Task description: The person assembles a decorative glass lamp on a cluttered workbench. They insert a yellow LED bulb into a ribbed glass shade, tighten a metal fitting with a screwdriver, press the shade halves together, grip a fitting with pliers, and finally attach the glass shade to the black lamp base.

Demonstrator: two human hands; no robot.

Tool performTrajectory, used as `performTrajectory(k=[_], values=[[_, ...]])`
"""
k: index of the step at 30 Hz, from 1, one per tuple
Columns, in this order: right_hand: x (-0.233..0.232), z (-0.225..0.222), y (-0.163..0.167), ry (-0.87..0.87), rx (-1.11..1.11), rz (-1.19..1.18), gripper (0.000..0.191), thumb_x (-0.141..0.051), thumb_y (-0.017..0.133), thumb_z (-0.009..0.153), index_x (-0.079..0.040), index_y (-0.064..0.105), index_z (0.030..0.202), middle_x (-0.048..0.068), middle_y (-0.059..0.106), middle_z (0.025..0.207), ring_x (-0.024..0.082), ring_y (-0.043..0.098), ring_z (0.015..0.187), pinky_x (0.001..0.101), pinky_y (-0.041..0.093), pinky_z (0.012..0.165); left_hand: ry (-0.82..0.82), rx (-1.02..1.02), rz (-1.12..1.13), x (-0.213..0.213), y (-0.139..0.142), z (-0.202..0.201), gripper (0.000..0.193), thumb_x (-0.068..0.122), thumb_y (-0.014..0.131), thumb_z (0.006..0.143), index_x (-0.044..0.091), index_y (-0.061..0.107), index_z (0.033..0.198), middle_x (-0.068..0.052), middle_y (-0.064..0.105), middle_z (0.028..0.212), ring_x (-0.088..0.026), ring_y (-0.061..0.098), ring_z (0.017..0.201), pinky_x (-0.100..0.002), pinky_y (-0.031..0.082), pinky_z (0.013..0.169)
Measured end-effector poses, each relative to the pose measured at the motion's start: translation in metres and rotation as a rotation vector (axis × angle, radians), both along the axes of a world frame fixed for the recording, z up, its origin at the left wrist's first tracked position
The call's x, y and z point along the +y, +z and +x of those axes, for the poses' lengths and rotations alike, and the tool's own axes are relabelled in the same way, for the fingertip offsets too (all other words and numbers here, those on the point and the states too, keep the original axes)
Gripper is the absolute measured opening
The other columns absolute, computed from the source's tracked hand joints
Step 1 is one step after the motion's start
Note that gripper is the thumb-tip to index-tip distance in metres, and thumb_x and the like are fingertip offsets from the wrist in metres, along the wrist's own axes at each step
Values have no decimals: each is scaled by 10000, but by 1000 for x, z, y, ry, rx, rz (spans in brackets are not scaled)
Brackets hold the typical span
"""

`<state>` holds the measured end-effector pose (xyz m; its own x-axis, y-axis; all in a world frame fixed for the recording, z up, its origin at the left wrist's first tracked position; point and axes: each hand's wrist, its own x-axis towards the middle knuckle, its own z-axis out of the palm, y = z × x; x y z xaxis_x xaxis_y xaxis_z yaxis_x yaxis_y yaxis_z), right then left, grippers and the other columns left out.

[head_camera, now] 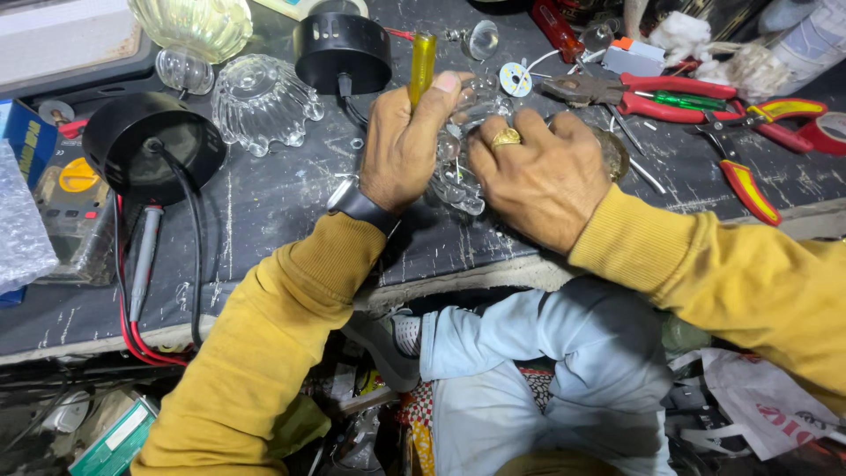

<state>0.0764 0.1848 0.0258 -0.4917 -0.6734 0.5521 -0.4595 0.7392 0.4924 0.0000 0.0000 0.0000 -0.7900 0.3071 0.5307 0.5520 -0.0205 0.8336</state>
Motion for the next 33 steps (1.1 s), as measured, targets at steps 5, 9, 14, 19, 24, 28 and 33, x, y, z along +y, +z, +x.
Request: performTrajectory(k=[5, 9, 14, 19, 24, 28, 33], values=[[0, -12, -6, -93, 35, 147, 114, -247, 623, 888, -136, 619, 864, 35, 637, 820, 180, 639, 696, 340, 472, 587, 5, -89, 97, 12, -12, -1, 481, 332, 500, 1059, -80, 703, 1200, -171, 781, 1058, -188, 731, 979, -322, 587, 897], [-15, -26, -13, -216, -371, 16, 177, -211, 604, 887, -54, 660, 944, 135, 702, 795, 286, 703, 658, 433, 520, 508, 66, -61, 63, 3, -27, -8, 481, 334, 506, 1051, -74, 712, 1201, -185, 794, 1066, -216, 758, 1005, -334, 593, 906], [-13, -57, 5, -417, -955, -327, 296, -289, 559, 928, -33, 696, 985, 269, 699, 881, 442, 692, 853, 525, 538, 784, 87, -31, 52, 10, -22, -7, 465, 321, 504, 1048, -64, 699, 1220, -200, 786, 1101, -240, 765, 1060, -339, 589, 947], [-10, -55, 10, -429, -1067, -425, 374, -361, 563, 977, -7, 671, 1034, 272, 696, 928, 465, 681, 925, 549, 511, 855, 63, -7, 16, 8, -19, -10, 465, 333, 492, 1055, -50, 701, 1214, -201, 792, 1092, -237, 775, 1054, -332, 595, 944], [-2, -18, 5, -126, -616, -314, 303, -257, 625, 963, 31, 639, 1054, 225, 669, 939, 452, 656, 804, 544, 512, 694, -6, -15, 21, 4, -16, -8, 475, 340, 494, 1065, -59, 679, 1245, -198, 779, 1125, -221, 751, 1084, -324, 582, 952], [8, -21, -16, 25, -27, 78, 266, -199, 669, 910, -40, 677, 1124, 56, 664, 945, 226, 694, 823, 387, 507, 638, -15, -48, 53, 6, -18, -9, 482, 342, 494, 1066, -61, 690, 1243, -181, 780, 1102, -206, 732, 1044, -318, 574, 942], [6, -29, -21, -131, -264, 49, 175, -203, 659, 851, -62, 688, 951, 76, 692, 838, 245, 699, 714, 423, 515, 536, 27, -82, 77, 11, -17, -8, 488, 348, 511, 1046, -62, 711, 1219, -170, 787, 1084, -192, 732, 1019, -312, 573, 915]])
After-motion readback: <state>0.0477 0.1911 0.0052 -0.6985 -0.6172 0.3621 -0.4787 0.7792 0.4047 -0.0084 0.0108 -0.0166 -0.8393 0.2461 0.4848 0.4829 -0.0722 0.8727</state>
